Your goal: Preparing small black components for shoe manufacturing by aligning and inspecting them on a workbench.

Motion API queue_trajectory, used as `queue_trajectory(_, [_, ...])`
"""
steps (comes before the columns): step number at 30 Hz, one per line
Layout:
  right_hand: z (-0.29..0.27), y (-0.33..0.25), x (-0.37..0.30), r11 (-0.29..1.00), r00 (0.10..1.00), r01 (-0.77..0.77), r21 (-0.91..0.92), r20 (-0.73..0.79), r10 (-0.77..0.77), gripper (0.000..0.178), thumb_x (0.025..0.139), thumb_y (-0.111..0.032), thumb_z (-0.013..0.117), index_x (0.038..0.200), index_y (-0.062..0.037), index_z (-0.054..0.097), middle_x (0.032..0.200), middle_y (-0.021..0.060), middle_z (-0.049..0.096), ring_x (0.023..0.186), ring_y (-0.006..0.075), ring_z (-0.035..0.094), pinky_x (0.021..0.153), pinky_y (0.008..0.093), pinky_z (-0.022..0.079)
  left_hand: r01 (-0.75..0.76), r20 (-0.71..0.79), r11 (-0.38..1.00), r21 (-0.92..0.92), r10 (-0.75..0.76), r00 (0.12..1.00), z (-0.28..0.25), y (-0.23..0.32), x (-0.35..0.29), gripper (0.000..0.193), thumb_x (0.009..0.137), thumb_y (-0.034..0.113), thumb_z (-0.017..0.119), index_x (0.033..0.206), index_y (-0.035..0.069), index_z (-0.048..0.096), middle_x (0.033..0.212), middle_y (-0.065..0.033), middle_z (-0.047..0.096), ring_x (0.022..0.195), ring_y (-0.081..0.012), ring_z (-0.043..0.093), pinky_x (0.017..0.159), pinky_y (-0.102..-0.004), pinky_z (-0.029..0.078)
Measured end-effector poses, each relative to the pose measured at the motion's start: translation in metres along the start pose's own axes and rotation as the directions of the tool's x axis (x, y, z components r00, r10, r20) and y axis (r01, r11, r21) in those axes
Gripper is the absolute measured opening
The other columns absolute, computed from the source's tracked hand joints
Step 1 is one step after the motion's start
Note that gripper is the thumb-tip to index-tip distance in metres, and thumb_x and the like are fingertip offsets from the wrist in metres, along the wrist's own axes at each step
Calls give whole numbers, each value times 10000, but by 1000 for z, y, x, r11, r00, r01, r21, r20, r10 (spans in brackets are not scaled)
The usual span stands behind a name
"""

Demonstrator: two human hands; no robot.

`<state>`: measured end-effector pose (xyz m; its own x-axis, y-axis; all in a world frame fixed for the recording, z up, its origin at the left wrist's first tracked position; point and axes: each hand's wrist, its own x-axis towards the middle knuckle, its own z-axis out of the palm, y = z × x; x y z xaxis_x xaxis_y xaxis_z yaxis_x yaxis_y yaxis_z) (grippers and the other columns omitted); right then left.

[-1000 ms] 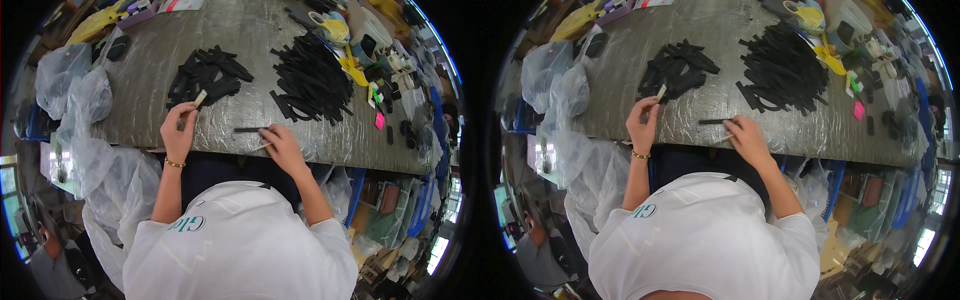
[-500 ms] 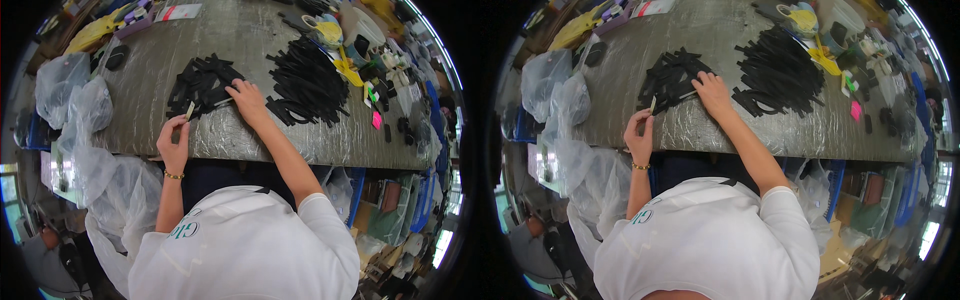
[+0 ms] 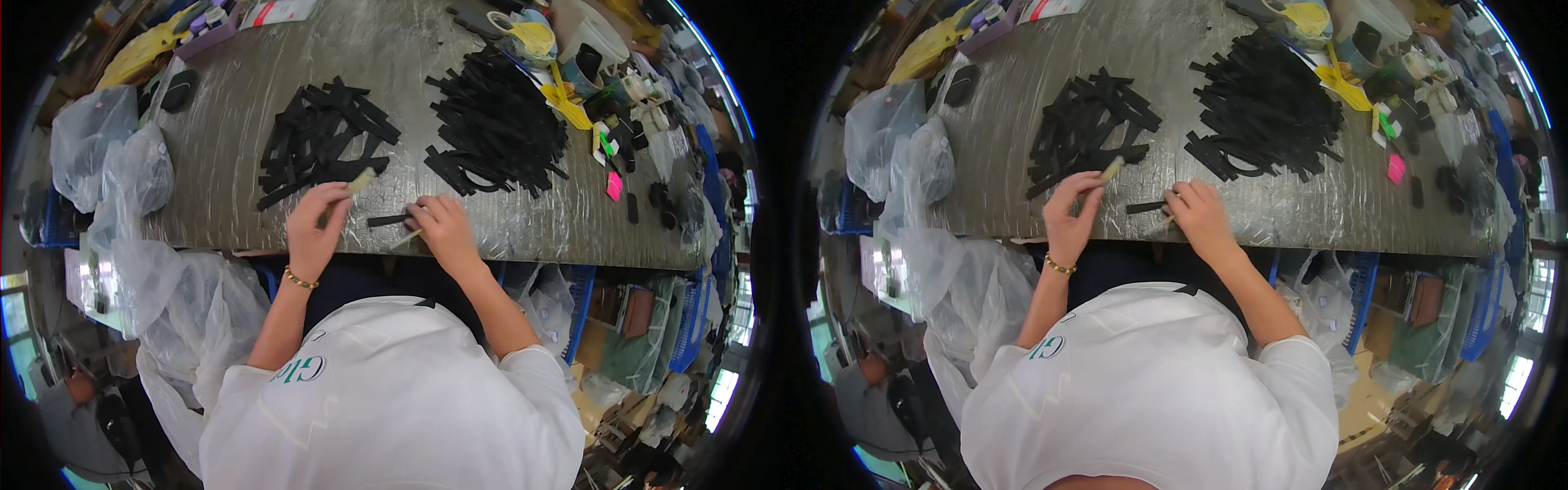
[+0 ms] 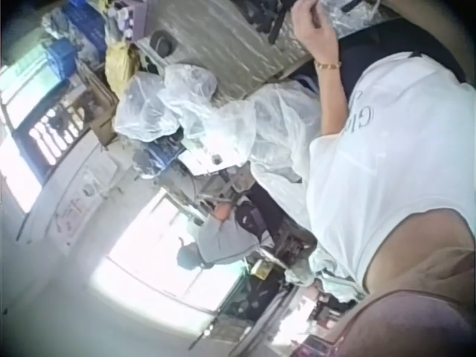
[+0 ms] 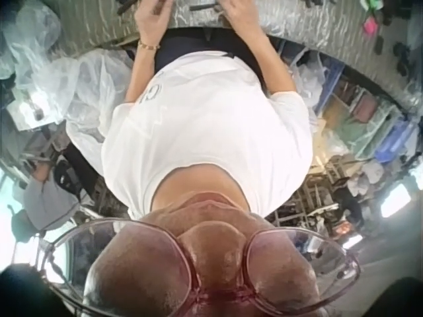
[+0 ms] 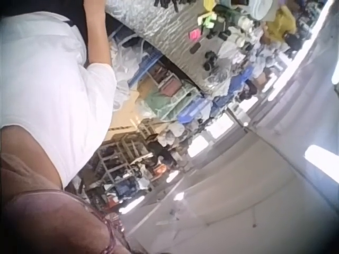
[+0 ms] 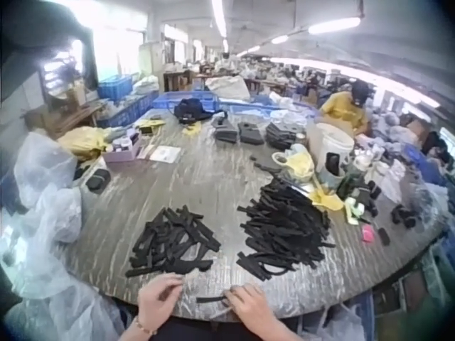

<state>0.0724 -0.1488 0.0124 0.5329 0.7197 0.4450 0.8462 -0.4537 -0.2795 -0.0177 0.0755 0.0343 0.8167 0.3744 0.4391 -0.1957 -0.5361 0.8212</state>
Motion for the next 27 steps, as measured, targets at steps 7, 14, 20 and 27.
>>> queue_trajectory(7, [-29,8,-9,944,965,-261,204,22,262,297,832,-129,741,1107,-52,661,1107,81,638,1018,311,590,869,415,444,-185,343,972,145,126,931,30,4,-18,154,868,76,679,1017,39,666,1052,-95,661,961,-314,646,803,-377,539])
queue_trajectory(14, [-10,3,-6,952,979,-182,247,132,153,269,857,-127,712,1112,-62,657,1144,91,618,1033,302,590,887,407,436,-183,400,948,262,66,914,47,4,-29,140,859,56,678,998,40,668,1042,-96,656,933,-311,636,798,-392,531])
queue_trajectory(20, [8,-8,-20,914,950,-293,282,-21,311,268,839,-115,733,1080,-38,646,1041,123,589,963,345,576,807,440,450,-180,401,972,149,107,910,47,-2,-29,188,826,-7,665,1008,35,681,1032,-94,655,957,-312,616,823,-392,517])
queue_trajectory(27, [10,-21,-28,796,832,-534,286,8,555,206,847,-99,736,1005,-17,633,946,148,583,870,369,574,771,449,451,-201,409,966,162,119,905,49,-1,-31,284,777,-32,652,1047,43,701,1022,-84,653,956,-300,616,820,-387,521])
